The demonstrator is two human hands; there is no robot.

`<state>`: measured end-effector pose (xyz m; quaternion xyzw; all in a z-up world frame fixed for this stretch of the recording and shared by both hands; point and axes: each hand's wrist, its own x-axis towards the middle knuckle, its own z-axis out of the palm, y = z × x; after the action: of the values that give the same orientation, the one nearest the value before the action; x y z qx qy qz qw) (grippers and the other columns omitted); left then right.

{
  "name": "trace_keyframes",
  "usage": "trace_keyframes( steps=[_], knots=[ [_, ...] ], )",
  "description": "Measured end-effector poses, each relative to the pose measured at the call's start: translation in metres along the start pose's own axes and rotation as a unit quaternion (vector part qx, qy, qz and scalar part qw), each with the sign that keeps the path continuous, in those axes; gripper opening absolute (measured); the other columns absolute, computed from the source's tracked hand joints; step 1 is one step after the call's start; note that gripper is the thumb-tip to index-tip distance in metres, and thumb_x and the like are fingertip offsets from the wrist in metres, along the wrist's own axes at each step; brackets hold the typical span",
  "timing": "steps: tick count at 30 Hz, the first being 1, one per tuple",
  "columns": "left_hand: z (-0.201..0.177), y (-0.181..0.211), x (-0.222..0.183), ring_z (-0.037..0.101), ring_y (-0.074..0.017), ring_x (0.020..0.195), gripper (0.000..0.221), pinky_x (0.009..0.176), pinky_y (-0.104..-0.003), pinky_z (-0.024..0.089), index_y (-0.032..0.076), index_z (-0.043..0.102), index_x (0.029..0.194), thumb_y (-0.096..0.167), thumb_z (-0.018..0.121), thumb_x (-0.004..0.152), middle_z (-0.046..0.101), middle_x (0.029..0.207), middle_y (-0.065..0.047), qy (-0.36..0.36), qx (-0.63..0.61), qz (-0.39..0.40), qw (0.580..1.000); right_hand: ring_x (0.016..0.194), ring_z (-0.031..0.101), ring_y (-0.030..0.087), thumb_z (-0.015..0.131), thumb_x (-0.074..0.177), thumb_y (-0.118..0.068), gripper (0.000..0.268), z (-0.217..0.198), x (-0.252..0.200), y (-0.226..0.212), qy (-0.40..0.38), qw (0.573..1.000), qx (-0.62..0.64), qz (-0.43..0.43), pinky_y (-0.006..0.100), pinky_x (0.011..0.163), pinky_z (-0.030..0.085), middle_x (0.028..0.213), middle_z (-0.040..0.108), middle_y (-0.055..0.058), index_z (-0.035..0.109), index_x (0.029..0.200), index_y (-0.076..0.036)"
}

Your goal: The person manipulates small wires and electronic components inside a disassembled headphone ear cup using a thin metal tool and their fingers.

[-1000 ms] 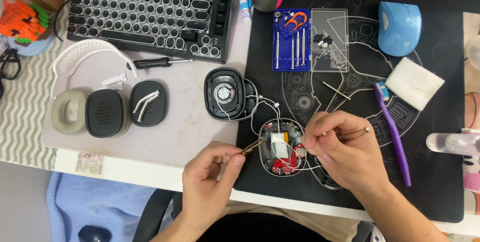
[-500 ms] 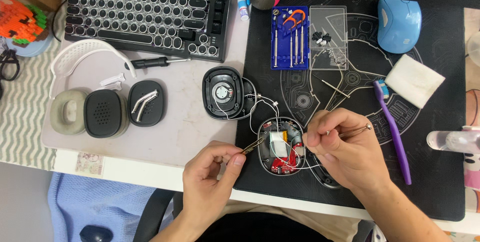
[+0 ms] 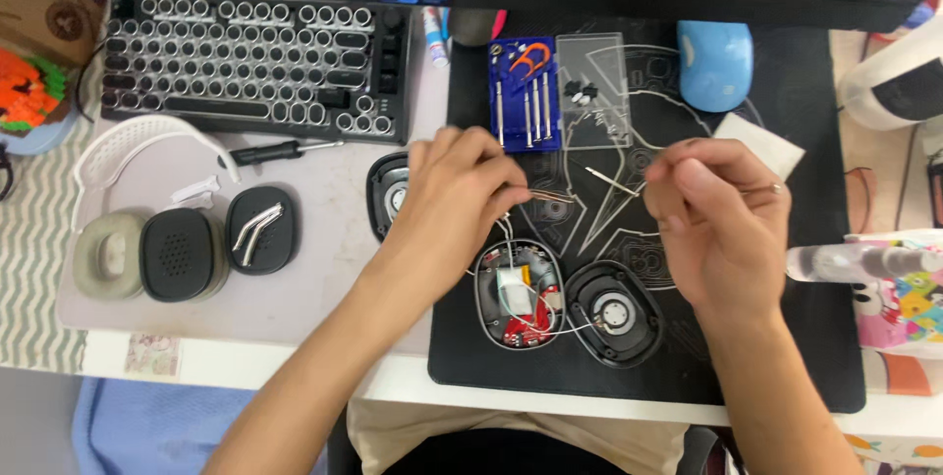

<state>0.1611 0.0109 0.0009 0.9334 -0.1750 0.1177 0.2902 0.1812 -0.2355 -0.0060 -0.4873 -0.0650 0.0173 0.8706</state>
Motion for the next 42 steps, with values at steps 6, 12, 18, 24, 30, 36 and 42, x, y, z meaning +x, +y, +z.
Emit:
trace_keyframes(
  steps=[6,12,18,24,30,36,42],
  knots=[
    [0.03,-0.022,0.032,0.046,-0.0264,0.095,0.014,0.077,-0.045,0.028,0.02,0.078,0.083,0.03,0.074,0.092,0.054,0.088,0.001,-0.102,0.04,0.052,0.993,0.063,0.044,0.014,0.063,0.097,-0.001,0.008,0.003,0.004,-0.001,0.001,0.998,-0.059,-0.018,0.024,0.063,0.036,0.093,0.068,0.023,0.068,0.101,0.003],
    [-0.011,0.023,0.008,0.057,-0.0188,0.096,0.012,0.086,-0.041,0.03,0.017,0.076,0.107,0.02,0.073,0.097,0.069,0.103,0.002,-0.007,-0.109,0.011,0.994,0.072,0.056,0.009,0.072,0.094,-0.002,0.004,0.033,-0.005,-0.023,-0.064,0.932,-0.353,-0.059,0.018,0.059,0.038,0.102,0.072,0.013,0.075,0.097,-0.003],
    [-0.012,0.058,-0.045,0.069,-0.0099,0.084,0.016,0.078,-0.022,0.055,0.001,0.074,0.107,0.012,0.069,0.097,0.077,0.092,-0.007,-0.029,-0.54,-0.222,0.811,0.072,0.066,0.012,0.074,0.09,-0.01,0.012,0.04,-0.019,-0.015,-0.249,0.9,-0.326,-0.15,0.021,0.067,0.055,0.107,0.066,0.012,0.077,0.102,-0.008],
    [-0.017,0.049,-0.071,0.071,-0.0122,0.079,0.015,0.073,-0.024,0.059,0.0,0.078,0.098,0.013,0.07,0.095,0.079,0.086,-0.01,-0.046,-0.548,-0.316,0.773,0.067,0.05,0.01,0.076,0.093,-0.009,0.018,0.039,-0.023,-0.002,-0.321,0.844,-0.361,-0.233,0.021,0.06,0.04,0.111,0.07,0.004,0.077,0.107,-0.02],
    [-0.015,0.049,-0.095,0.063,-0.0126,0.084,0.015,0.077,-0.026,0.055,0.004,0.067,0.103,0.016,0.059,0.102,0.067,0.088,-0.005,-0.048,-0.543,-0.301,0.782,0.072,0.066,0.014,0.071,0.096,-0.012,0.013,0.051,-0.033,0.009,-0.335,0.814,-0.372,-0.293,0.023,0.06,0.051,0.102,0.071,0.006,0.076,0.108,-0.011],
    [-0.01,0.057,-0.102,0.062,-0.0119,0.072,0.018,0.069,-0.025,0.052,0.005,0.069,0.095,0.02,0.062,0.101,0.065,0.075,-0.004,0.008,-0.511,-0.34,0.789,0.075,0.069,0.017,0.074,0.093,-0.008,0.005,0.055,-0.039,0.016,-0.313,0.8,-0.398,-0.322,0.024,0.061,0.056,0.094,0.068,0.006,0.074,0.098,-0.008],
    [-0.012,0.059,-0.103,0.066,-0.0116,0.07,0.014,0.072,-0.023,0.055,0.002,0.077,0.099,0.012,0.068,0.097,0.074,0.08,-0.005,0.045,-0.489,-0.304,0.817,0.068,0.063,0.021,0.071,0.093,-0.002,0.002,0.06,-0.033,0.007,-0.352,0.764,-0.415,-0.345,0.03,0.061,0.057,0.091,0.062,0.008,0.07,0.093,-0.003]
  ],
)
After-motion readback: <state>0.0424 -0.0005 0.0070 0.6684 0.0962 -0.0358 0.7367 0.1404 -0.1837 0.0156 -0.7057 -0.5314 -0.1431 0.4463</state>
